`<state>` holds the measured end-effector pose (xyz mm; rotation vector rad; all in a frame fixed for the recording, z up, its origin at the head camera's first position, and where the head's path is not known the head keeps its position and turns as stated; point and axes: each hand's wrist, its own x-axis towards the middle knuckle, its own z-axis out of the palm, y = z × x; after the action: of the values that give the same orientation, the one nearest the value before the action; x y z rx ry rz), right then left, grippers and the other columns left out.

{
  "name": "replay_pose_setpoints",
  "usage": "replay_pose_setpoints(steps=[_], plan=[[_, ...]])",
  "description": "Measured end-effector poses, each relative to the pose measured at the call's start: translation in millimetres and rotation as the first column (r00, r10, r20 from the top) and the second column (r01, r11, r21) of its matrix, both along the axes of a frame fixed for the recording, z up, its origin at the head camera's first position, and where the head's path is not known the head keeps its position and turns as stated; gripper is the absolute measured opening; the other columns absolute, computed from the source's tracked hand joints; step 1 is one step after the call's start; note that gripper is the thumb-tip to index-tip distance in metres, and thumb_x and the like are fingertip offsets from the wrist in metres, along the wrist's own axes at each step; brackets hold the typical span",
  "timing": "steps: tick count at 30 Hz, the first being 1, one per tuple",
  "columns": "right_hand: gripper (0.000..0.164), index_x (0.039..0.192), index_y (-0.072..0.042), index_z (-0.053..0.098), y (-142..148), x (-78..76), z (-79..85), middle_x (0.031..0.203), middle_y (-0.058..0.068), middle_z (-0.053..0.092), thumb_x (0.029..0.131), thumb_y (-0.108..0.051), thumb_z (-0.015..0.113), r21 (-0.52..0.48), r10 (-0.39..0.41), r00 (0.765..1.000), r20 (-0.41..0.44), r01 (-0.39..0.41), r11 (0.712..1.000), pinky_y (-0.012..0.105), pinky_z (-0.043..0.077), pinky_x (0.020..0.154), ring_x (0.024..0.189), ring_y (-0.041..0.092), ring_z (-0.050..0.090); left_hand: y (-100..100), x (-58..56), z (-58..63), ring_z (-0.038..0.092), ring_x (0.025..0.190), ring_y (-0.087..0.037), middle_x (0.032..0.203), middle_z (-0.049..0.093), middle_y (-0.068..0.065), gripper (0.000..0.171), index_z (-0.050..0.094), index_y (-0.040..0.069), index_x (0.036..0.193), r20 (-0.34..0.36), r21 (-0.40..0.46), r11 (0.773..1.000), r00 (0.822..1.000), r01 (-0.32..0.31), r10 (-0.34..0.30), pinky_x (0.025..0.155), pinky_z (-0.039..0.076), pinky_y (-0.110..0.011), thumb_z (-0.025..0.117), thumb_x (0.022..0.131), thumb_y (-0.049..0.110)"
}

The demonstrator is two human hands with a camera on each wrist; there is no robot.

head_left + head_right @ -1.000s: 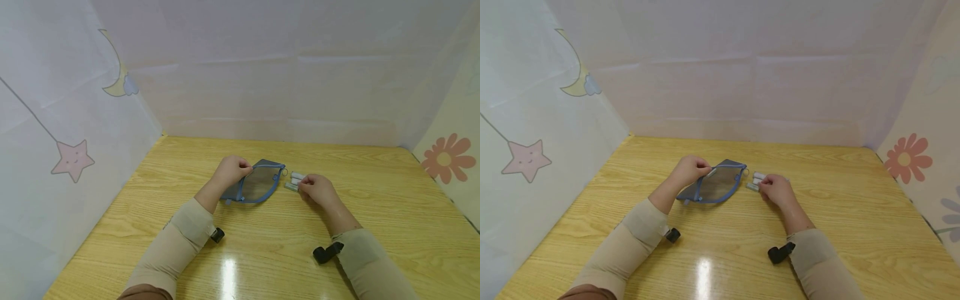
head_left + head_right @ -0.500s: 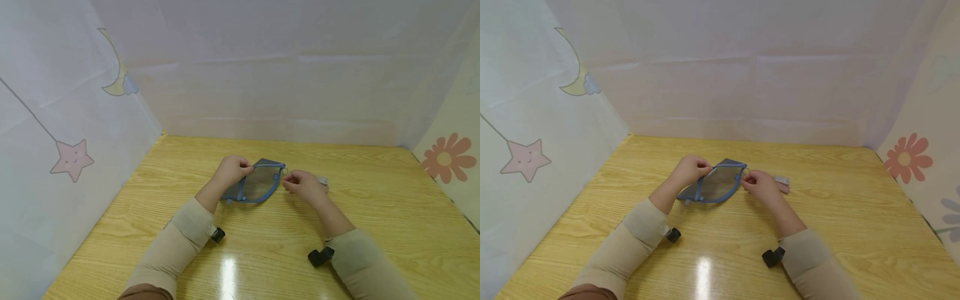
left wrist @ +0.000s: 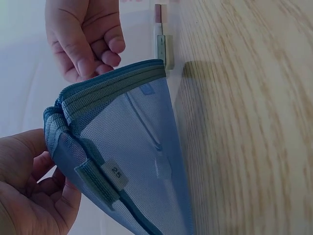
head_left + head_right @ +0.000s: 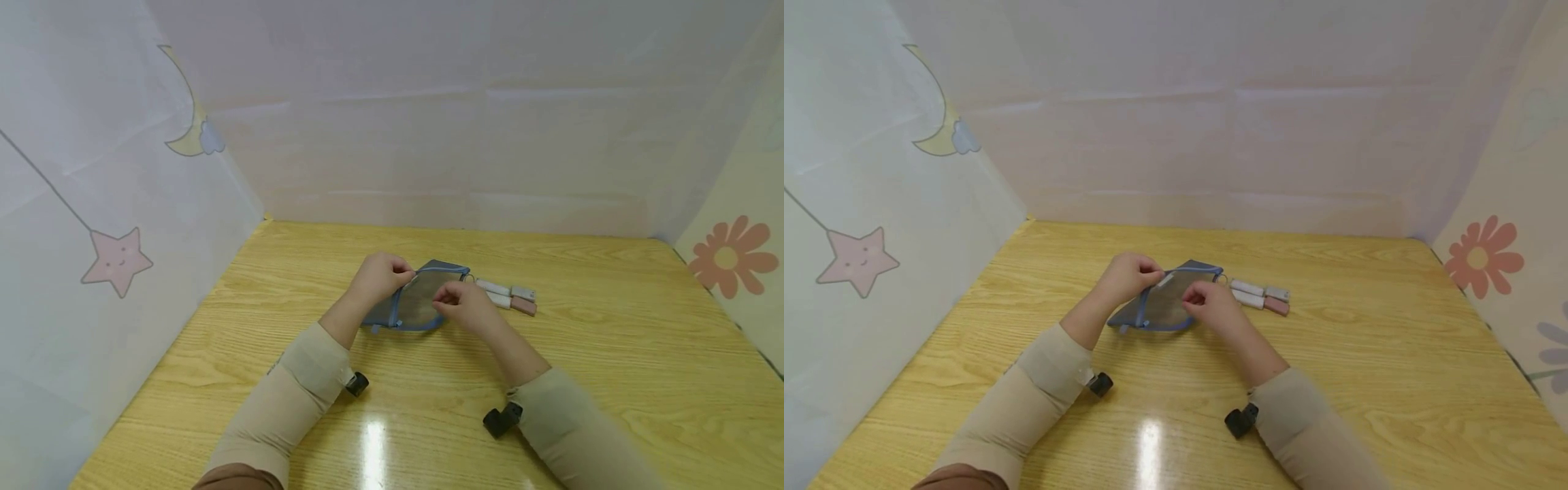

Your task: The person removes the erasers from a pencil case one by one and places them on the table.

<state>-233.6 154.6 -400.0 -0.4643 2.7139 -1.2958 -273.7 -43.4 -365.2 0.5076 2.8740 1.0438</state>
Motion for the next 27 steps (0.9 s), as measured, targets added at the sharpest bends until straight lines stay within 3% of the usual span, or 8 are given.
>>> replay_pose_setpoints(steps=[10,21,27], plan=[[0.018,0.104,-0.005,0.065,-23.1,-7.4,-7.2,0.094,0.004,0.064,0.088,-0.013,0.061,0.067,0.015,1.000,-0.004,-0.015,0.998,0.032,0.049,0.071,0.086,0.019,0.059,0.4,1.4,-0.1,0.048,0.059,-0.013,0.064,0.058,0.006,0.018,0.069,0.020,0.073,-0.008,0.014,1.000,1.000,0.014,-0.013,0.054,0.038,-0.025,0.061,0.088,0.026],[0.016,0.096,-0.002,0.068,-35.9,-24.4,-26.0,0.086,0.007,0.067,0.084,-0.013,0.064,0.099,-0.096,0.990,-0.100,0.105,0.990,0.033,0.049,0.070,0.080,0.020,0.061,1.3,3.1,1.2,0.049,0.060,-0.013,0.069,0.063,0.003,0.019,0.069,0.022,0.074,0.002,0.028,0.999,1.000,0.020,-0.020,0.055,0.039,-0.027,0.059,0.089,0.027],[0.026,0.104,-0.001,0.064,-42.8,-28.5,-31.7,0.082,0.006,0.065,0.081,-0.013,0.064,0.148,-0.168,0.983,-0.073,0.177,0.973,0.031,0.047,0.065,0.072,0.018,0.058,2.7,3.5,1.8,0.048,0.059,-0.013,0.067,0.061,0.005,0.019,0.069,0.022,0.073,-0.007,0.027,0.999,1.000,0.029,-0.028,0.053,0.039,-0.026,0.060,0.089,0.026]])
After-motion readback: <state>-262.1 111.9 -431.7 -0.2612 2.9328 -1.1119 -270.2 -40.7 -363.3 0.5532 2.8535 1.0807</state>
